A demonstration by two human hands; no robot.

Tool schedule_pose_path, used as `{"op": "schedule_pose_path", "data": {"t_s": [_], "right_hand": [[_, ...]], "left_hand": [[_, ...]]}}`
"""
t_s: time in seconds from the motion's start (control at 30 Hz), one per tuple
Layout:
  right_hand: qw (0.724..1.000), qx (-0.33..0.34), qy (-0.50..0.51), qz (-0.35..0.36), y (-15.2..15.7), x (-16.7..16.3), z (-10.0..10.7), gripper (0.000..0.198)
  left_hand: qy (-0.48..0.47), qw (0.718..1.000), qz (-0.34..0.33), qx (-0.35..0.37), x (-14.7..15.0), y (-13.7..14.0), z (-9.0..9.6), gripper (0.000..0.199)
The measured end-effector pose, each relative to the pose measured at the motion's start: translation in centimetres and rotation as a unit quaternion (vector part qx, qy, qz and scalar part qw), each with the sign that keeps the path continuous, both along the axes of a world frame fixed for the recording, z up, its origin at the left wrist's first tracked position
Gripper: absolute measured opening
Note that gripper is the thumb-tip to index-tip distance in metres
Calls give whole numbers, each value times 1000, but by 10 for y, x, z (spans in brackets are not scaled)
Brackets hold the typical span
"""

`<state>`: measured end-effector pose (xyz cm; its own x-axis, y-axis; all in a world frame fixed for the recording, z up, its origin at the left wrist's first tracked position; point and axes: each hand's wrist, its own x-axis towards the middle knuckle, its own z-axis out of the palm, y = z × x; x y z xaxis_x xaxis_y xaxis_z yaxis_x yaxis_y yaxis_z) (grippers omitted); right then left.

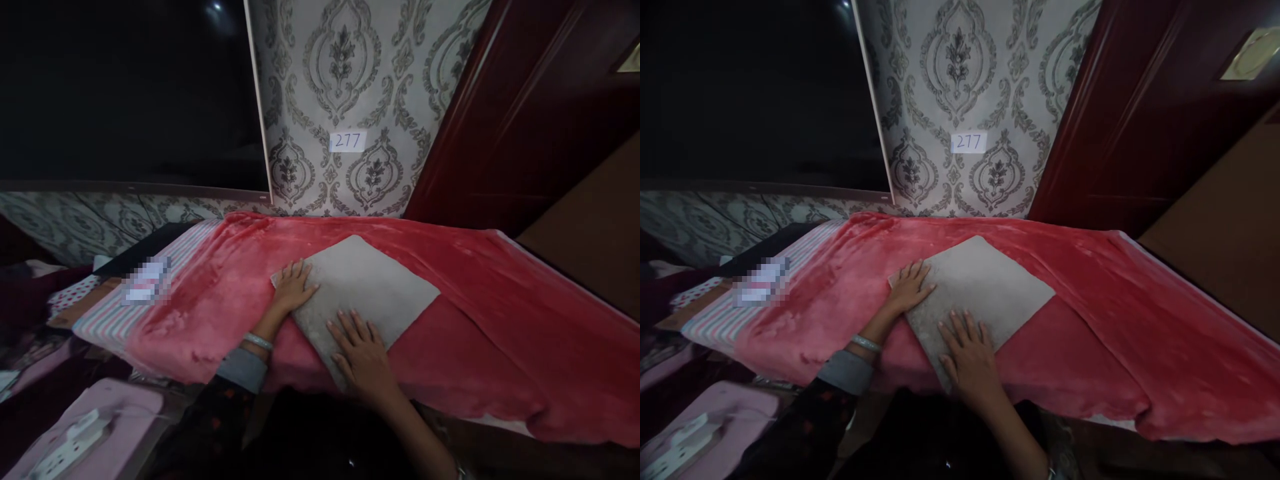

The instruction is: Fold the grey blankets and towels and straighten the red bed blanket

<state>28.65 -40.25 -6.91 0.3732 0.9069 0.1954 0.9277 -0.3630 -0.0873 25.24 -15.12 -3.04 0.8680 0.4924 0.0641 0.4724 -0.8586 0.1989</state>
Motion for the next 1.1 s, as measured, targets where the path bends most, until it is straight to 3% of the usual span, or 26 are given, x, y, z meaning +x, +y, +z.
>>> {"op": "schedule_pose_path", "data": {"t_s": [0.17, 0.23, 0.33, 0.47, 0.6, 0.77, 0.87, 1.1], "right_hand": [[999, 33, 15, 11, -9, -7, -3, 57], [997, 62, 33, 22, -16, -8, -6, 54], [988, 120, 88, 52, -23, -1, -7, 45], [975, 175, 128, 52, -6, 27, 13, 46], [989, 114, 78, 48, 36, 44, 35, 53], [993, 7, 36, 116, 63, 50, 28, 55], [997, -13, 26, 69, 55, 74, 18, 58], [983, -57, 22, -173, 16, 153, 21, 59]], "left_hand": [[-7, 1000, 7, 1, -2, -7, 8, 64], [-23, 1000, 8, 7, -11, -22, 9, 60], [-53, 998, -44, 14, -35, -57, 3, 59], [-96, 992, -80, 13, -64, -92, -10, 62], [-113, 992, -49, 22, -73, -93, -21, 60], [-128, 989, -46, 61, -75, -84, -34, 62], [-132, 987, -49, 73, -77, -85, -36, 59], [-130, 990, -39, 46, -76, -88, -34, 59]]}}
